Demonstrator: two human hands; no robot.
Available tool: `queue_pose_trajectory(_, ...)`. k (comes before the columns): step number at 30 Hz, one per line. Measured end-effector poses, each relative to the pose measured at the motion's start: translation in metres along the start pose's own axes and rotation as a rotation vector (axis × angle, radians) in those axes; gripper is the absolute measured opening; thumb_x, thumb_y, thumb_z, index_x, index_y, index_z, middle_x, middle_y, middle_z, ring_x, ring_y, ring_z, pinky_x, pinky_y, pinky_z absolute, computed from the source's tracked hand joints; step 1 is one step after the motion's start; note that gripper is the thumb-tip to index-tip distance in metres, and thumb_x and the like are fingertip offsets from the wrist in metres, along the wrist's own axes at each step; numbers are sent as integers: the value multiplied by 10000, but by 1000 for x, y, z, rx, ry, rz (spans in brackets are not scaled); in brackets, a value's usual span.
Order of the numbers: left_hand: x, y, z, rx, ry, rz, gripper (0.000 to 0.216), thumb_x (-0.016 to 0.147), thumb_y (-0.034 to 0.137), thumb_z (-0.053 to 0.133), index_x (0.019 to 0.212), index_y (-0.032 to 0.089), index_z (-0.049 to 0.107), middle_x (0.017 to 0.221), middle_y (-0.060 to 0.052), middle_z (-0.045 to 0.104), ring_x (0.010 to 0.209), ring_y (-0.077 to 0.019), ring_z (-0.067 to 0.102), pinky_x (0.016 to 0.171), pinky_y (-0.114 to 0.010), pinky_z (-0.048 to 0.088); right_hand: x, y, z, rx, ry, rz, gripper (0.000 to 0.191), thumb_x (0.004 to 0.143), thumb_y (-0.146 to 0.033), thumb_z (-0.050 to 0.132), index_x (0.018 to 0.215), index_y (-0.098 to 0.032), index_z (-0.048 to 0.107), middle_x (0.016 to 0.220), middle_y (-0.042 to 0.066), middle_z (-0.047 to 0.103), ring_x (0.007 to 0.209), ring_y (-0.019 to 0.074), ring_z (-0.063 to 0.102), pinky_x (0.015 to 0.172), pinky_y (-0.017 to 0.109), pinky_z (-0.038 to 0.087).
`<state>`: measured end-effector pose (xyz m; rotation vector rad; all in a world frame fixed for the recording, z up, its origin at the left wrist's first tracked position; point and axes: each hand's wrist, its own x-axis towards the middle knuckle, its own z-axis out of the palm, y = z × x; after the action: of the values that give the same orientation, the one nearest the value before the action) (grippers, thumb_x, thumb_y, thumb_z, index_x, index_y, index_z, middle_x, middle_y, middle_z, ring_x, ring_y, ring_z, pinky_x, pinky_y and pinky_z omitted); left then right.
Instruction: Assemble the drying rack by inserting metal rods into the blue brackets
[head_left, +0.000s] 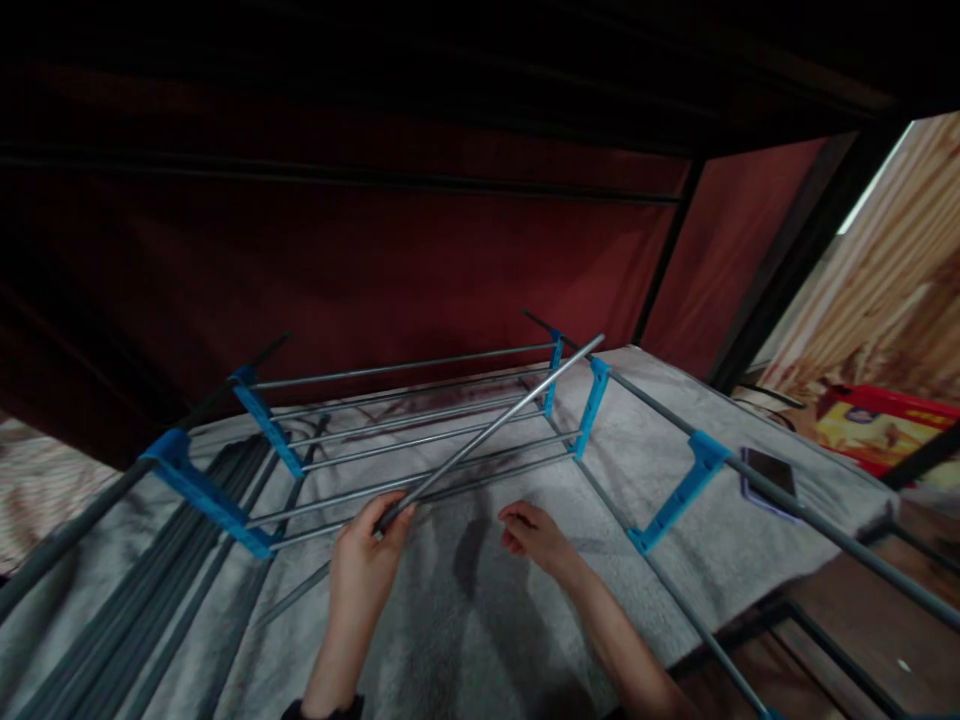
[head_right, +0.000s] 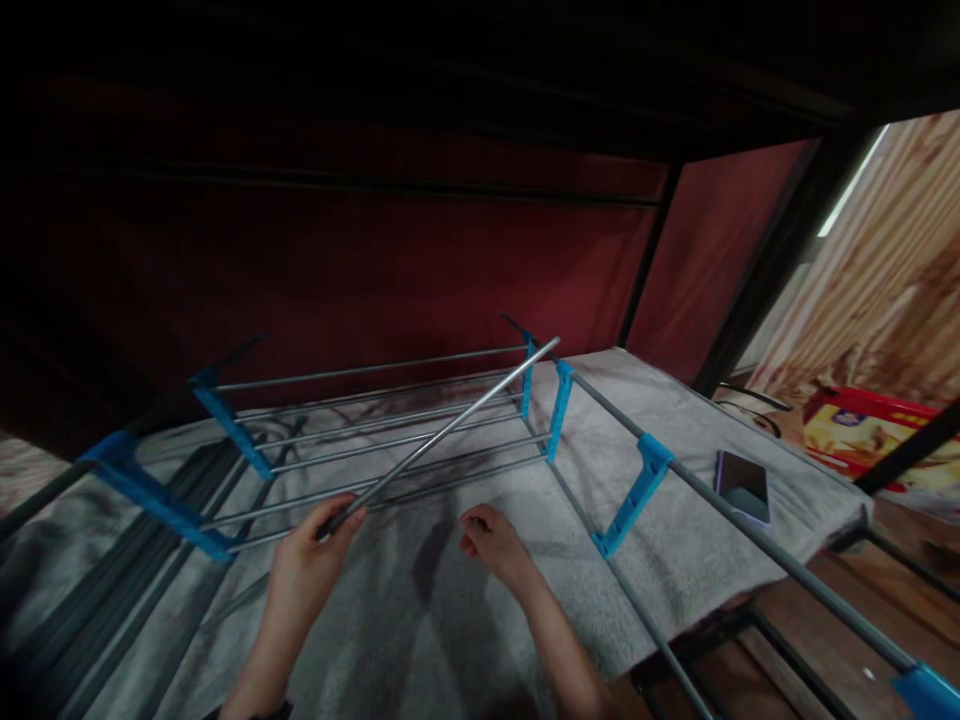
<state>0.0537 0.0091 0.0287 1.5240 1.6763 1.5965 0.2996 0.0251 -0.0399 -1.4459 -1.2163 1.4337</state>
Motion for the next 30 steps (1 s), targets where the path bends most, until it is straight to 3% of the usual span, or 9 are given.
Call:
queue_pose_trajectory(4,4,-11,-9,109,-36,90,165,686,370,791,825,283,769,691,-1,721,566,-190,577,563,-278,434,3,-4,-5,49,59,7,210,787,-390,599,893,-214,645,622,-31,642,568,125,557,606,269,460)
queue_pose_trajectory(10,8,-12,-18,163,-59,137,182,696,430,758,809,288,767,719,-9,743,584,-208,615,602,-298,455,4,-11,-13,170,149,-31,278,694,-437,620,867,-220,628,645,-22,654,602,133,570,620,284,458)
queue_pose_trajectory(18,6,-15,-18,256,-99,93,193,600,241,812,774,298,753,784,-11,768,670,-234,656,697,-312,469,3,-24,-31,347,300,-72,338,588,-361,637,893,-222,601,711,-14,687,605,129,562,589,272,446)
queue_pose_trajectory(22,3,-17,-19,375,-224,122,141,731,321,700,860,292,750,856,-24,784,789,-268,697,791,-358,478,0,-29,-38,478,383,-96,373,569,-346,714,910,-229,616,827,7,735,683,146,623,632,281,494)
queue_pose_trajectory(25,1,-19,-22,536,-332,169,228,839,337,564,974,265,732,966,-44,791,870,-273,718,863,-392,481,-3,-31,-41,592,416,-112,354,584,-329,761,898,-235,629,901,18,754,751,167,672,683,303,547)
queue_pose_trajectory(30,0,-19,-22,665,-415,168,271,871,347,517,1028,252,717,1021,-50,793,932,-267,735,874,-381,510,-3,-28,-47,750,432,-109,217,672,-248,776,825,-231,622,787,-11,722,729,152,695,679,276,589)
